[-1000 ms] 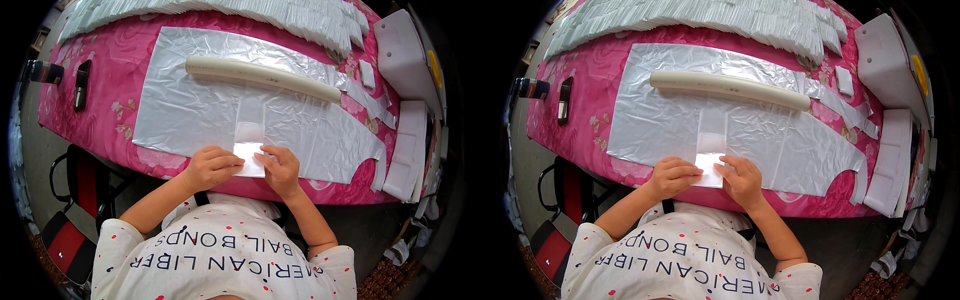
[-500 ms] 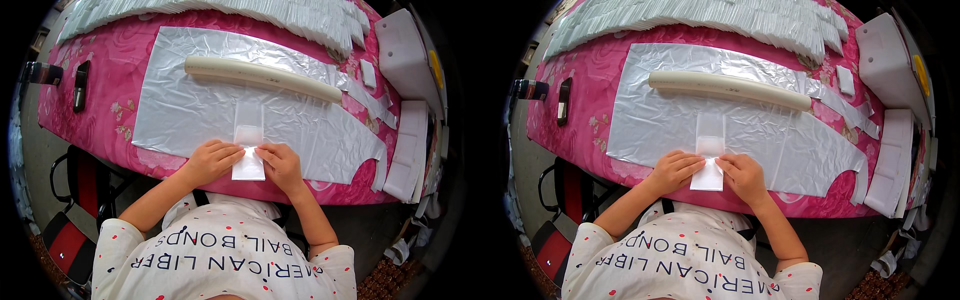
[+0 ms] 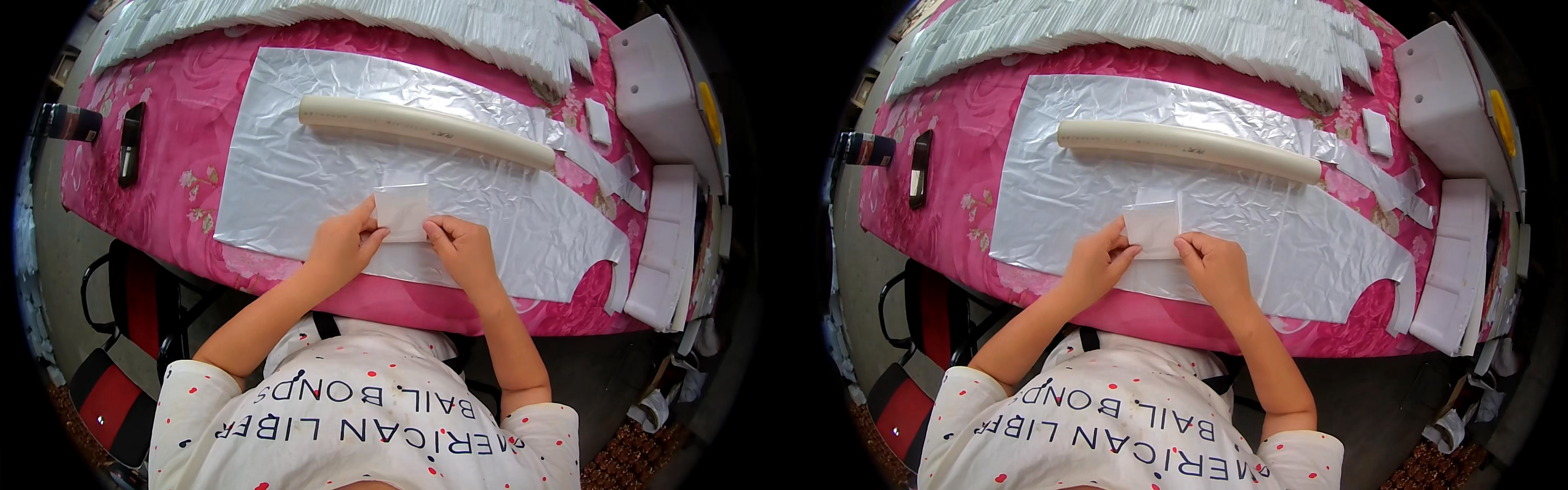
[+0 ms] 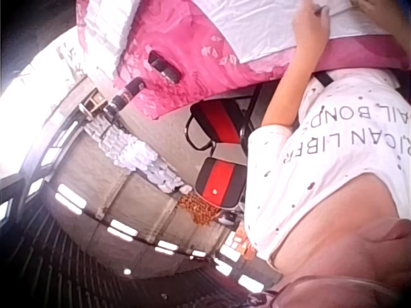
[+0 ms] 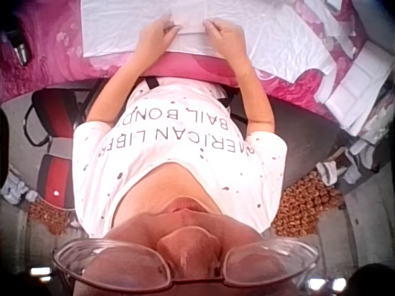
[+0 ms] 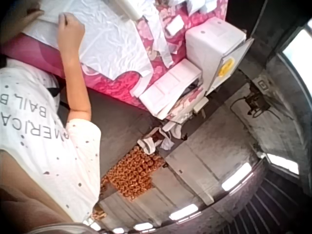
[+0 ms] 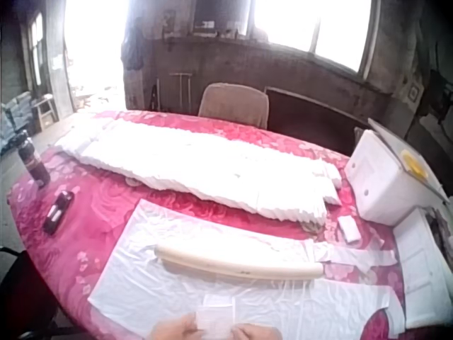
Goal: The person wraps small white rectangular items in clear plastic film on a pink tablecloth. They unroll the film, place an item on it, fold the film around the item, and set the wrapped unit aside. The person repeats this process for multiple items, using a cylindrical roller to smooth the film.
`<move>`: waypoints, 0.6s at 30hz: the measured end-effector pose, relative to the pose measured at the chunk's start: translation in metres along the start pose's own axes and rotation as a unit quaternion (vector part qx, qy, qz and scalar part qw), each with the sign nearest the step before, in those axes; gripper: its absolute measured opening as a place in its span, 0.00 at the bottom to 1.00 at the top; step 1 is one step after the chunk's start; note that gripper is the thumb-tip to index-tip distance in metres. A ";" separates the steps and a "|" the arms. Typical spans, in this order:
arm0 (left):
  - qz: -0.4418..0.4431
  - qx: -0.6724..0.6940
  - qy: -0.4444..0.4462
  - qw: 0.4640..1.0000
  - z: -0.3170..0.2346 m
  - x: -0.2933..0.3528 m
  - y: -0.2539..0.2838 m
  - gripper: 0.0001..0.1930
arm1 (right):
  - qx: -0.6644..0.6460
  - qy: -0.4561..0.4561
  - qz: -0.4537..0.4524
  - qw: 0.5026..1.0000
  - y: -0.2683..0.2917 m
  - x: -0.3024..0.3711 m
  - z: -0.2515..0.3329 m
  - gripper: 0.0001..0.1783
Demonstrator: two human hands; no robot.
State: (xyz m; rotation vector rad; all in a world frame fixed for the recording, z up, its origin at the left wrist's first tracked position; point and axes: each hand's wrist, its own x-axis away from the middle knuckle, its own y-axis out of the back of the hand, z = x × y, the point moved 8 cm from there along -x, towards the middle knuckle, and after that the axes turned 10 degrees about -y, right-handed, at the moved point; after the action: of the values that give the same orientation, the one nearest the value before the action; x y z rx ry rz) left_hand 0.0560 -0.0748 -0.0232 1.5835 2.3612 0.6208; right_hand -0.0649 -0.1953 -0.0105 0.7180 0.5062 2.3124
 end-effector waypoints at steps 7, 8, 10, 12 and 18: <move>-0.041 0.073 0.079 0.993 0.006 -0.014 0.010 0.32 | 0.049 -0.076 0.015 0.996 -0.004 -0.015 -0.003 0.13; -0.050 0.066 0.071 0.994 0.004 -0.015 0.013 0.33 | 0.047 -0.081 0.016 0.995 -0.004 -0.016 -0.004 0.13; -0.068 0.053 0.056 0.995 0.000 -0.013 0.017 0.33 | 0.045 -0.089 0.013 0.995 -0.005 -0.017 -0.007 0.13; -0.095 -0.146 -0.145 0.974 -0.029 -0.012 0.022 0.34 | 0.042 -0.095 0.006 0.995 -0.006 -0.018 -0.008 0.13; 0.017 -0.286 -0.207 0.935 -0.043 -0.020 -0.027 0.41 | 0.050 -0.108 0.001 0.993 -0.005 -0.016 -0.006 0.13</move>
State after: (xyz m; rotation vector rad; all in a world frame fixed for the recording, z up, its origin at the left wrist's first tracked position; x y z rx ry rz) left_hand 0.0239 -0.1117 0.0008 1.3240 1.6501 0.7964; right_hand -0.0556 -0.2037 -0.0232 1.0038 0.5236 2.1896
